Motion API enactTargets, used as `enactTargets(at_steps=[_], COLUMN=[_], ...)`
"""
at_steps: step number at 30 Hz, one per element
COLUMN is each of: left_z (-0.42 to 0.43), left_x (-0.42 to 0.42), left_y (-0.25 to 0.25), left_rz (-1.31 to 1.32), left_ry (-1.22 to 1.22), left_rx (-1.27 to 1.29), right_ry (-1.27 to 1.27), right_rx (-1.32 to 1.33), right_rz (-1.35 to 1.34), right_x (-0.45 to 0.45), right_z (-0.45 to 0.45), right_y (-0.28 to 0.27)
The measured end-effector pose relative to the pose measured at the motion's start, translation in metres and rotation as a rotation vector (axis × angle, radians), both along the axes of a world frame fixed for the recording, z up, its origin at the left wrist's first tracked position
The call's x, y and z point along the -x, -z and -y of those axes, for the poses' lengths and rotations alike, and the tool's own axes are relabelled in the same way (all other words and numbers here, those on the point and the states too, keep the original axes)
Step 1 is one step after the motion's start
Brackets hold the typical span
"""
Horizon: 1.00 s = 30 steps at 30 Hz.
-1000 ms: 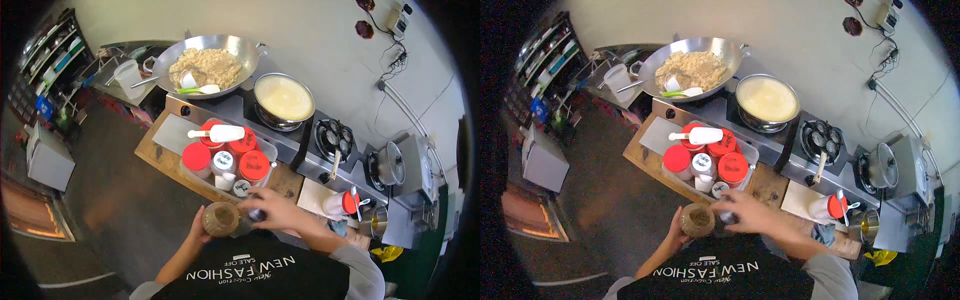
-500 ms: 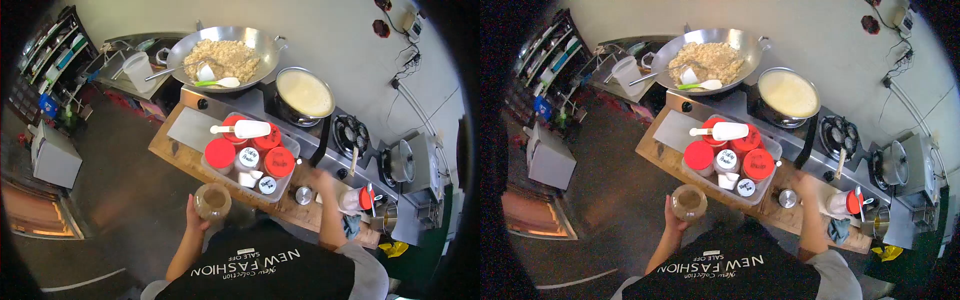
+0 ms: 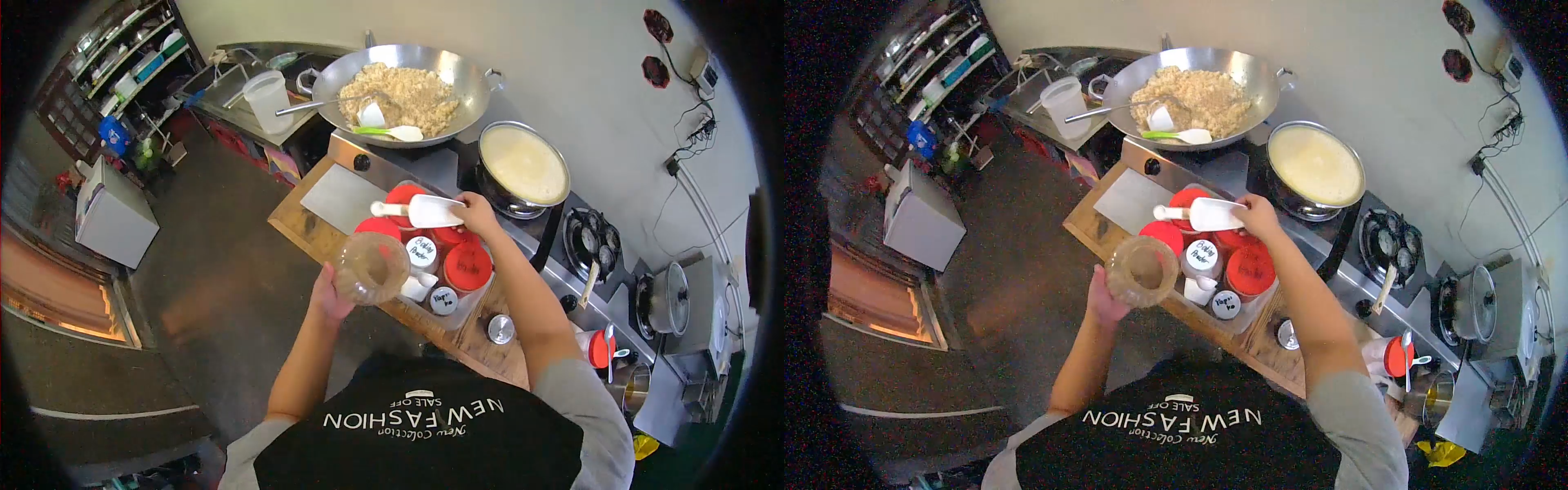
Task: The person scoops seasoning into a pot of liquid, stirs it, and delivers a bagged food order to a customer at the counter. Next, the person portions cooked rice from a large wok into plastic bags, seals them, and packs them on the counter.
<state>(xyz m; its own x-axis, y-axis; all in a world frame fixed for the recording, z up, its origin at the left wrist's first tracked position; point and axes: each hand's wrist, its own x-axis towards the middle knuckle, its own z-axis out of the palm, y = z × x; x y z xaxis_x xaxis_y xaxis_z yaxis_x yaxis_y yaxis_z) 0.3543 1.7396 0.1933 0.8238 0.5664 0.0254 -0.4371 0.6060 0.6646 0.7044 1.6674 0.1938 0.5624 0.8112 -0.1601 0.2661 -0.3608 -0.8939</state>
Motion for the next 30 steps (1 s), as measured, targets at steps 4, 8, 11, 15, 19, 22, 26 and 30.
enactTargets(at_steps=[4,8,11,15,19,22,26,30], left_z=[-0.014,-0.033,-0.031,-0.023,-0.009,-0.002,0.000,0.001], left_x=[-0.030,-0.080,-0.134,-0.195,-0.242,-0.265,-0.288,-0.301], left_y=[-0.025,-0.025,-0.046,-0.077,-0.086,-0.087,-0.081,-0.077], left_rz=[-0.040,-0.050,-0.055,-0.115,-0.157,-0.162,-0.198,-0.217], left_ry=[-0.058,-0.003,0.041,0.122,0.216,0.239,0.265,0.256], left_rx=[-0.026,0.033,-0.020,-0.212,-0.261,-0.282,-0.280,-0.260], right_ry=[0.234,0.191,0.052,-0.022,-0.006,0.024,0.048,0.202], right_rx=[-0.337,-0.435,-0.373,-0.419,-0.360,-0.326,-0.342,-0.152], right_rz=[-0.193,0.075,0.449,0.818,0.810,0.762,0.692,0.361], right_x=[-0.006,0.004,0.020,0.005,-0.016,-0.037,-0.064,-0.081], right_z=[0.066,0.122,0.144,0.155,0.160,0.165,0.168,0.171], right_y=[-0.059,-0.133,-0.170,-0.177,-0.170,-0.164,-0.155,-0.156])
